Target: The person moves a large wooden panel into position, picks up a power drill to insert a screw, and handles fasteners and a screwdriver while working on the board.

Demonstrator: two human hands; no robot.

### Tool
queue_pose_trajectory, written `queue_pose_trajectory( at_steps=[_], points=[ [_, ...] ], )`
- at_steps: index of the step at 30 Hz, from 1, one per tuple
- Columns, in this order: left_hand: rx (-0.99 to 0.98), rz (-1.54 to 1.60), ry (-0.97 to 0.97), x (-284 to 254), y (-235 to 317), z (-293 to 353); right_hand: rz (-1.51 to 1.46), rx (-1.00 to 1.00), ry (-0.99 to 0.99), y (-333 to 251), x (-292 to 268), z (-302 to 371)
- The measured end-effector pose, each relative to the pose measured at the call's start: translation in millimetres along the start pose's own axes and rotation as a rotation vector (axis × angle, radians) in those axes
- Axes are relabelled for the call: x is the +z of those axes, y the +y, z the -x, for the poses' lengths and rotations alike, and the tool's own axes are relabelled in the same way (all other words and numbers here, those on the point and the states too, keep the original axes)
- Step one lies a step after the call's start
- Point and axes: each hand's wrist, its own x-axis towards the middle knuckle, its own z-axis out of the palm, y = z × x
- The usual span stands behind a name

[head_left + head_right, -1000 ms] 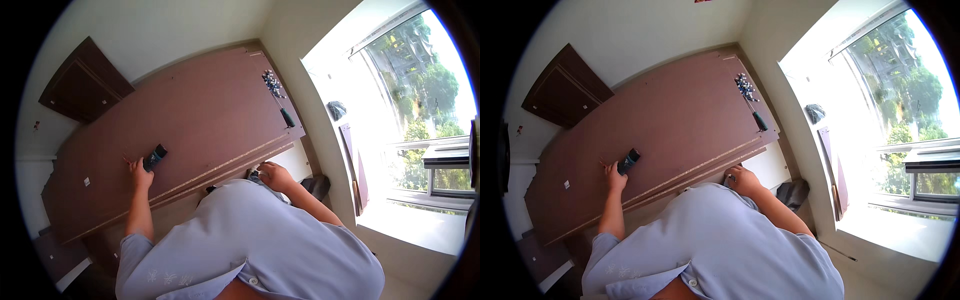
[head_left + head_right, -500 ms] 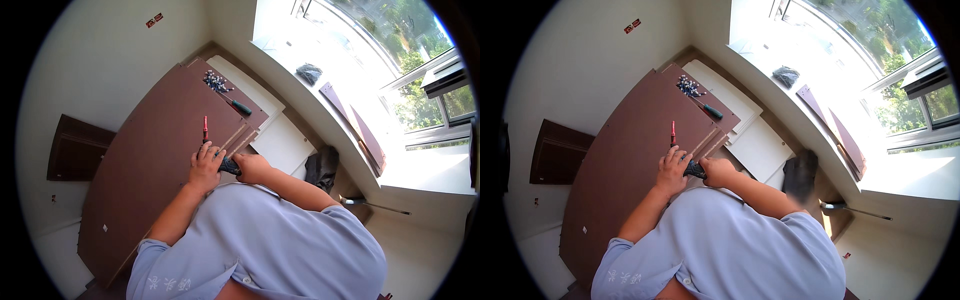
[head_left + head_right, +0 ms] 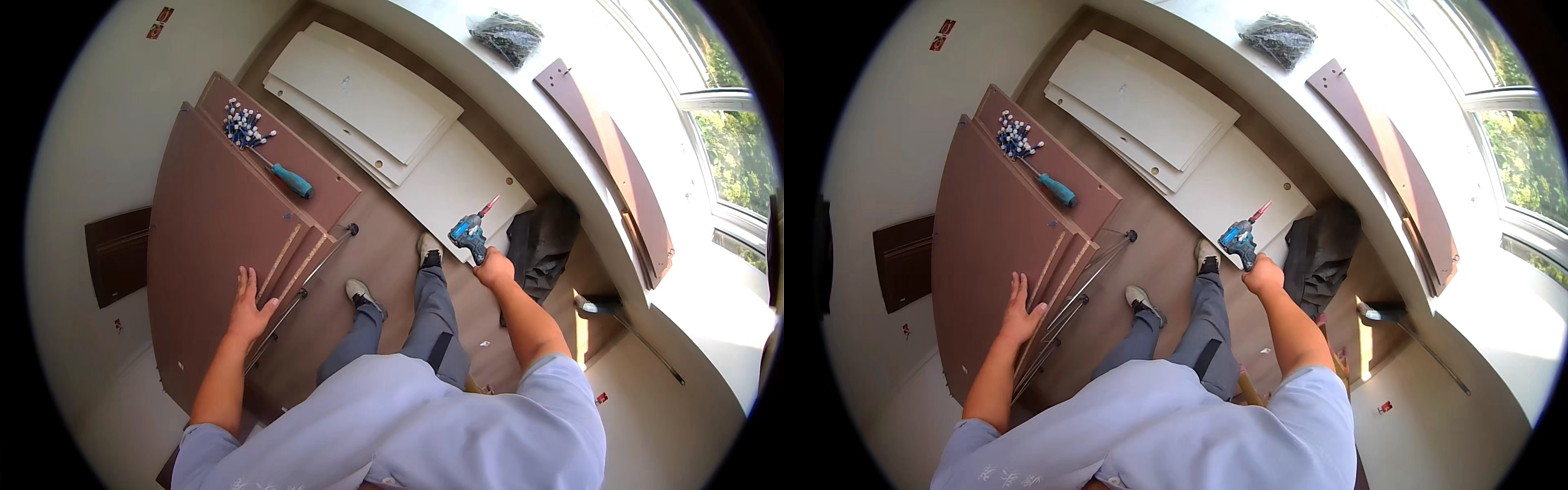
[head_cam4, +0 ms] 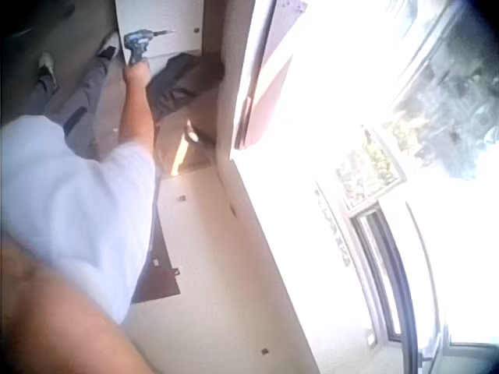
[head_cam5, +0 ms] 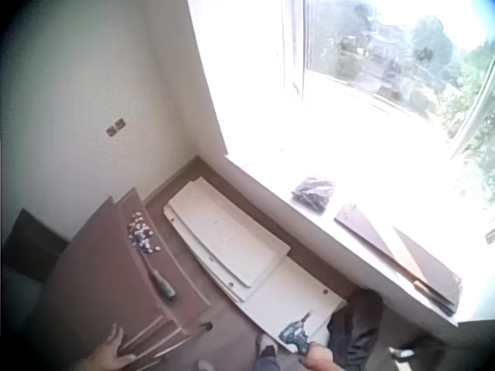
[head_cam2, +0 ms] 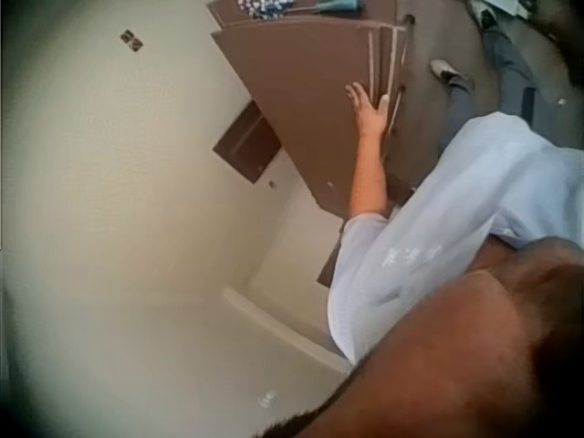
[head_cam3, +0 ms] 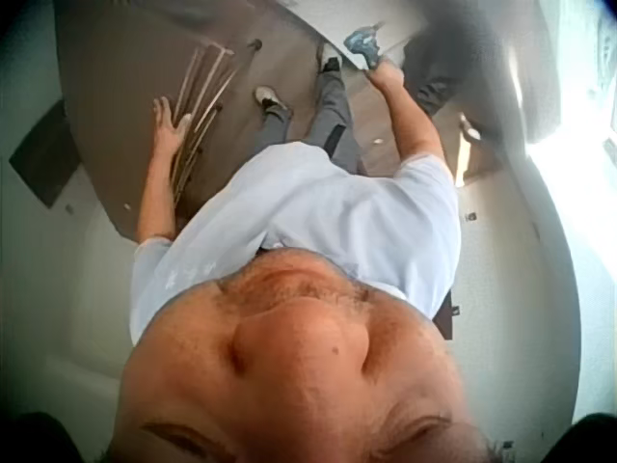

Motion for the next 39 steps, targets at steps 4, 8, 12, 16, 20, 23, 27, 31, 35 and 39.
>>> queue_pose_trajectory(
  at_steps=[4, 8, 12, 16, 20, 23, 27, 31, 35, 39],
  points=[
    [-0.04, -0.091, -0.05, -4.4, 16.4, -2.6, 0.019, 0.078, -0.055, 6.0, 48.6, -146.5],
    [-0.086, -0.112, -0.047, 6.9, 26.6, -8.7, -0.109, 0.191, -0.037, -20.5, 103.7, -247.5],
    [-0.118, -0.068, -0.029, 14.5, 27.4, -19.5, -0.183, 0.104, 0.109, -19.2, 160.1, -308.9],
    [-0.156, -0.051, -0.042, 20.7, 18.6, -12.7, -0.231, 0.079, 0.11, -16.0, 190.3, -338.2],
    [-0.177, 0.02, -0.014, 21.3, 5.3, -2.6, -0.171, 0.076, 0.192, 0.4, 226.8, -351.7],
    [-0.168, -0.048, 0.042, 31.1, 17.0, -3.9, -0.113, 0.085, 0.182, -9.1, 221.4, -338.5],
    [-0.065, -0.067, 0.058, 15.2, 17.5, -19.3, -0.237, -0.197, 0.098, -16.1, 232.0, -273.1],
    [-0.012, -0.135, 0.122, 22.9, -6.3, 3.3, -0.26, -0.392, -0.119, -66.6, 217.4, -127.1],
    [0.077, -0.011, 0.16, 22.7, -31.5, 20.9, -0.138, -0.495, -0.252, -120.5, 201.6, 16.7],
    [0.319, 0.213, 0.346, 55.0, -87.2, 51.1, -0.069, -0.582, -0.234, -171.3, 199.5, 126.6]
  ],
)
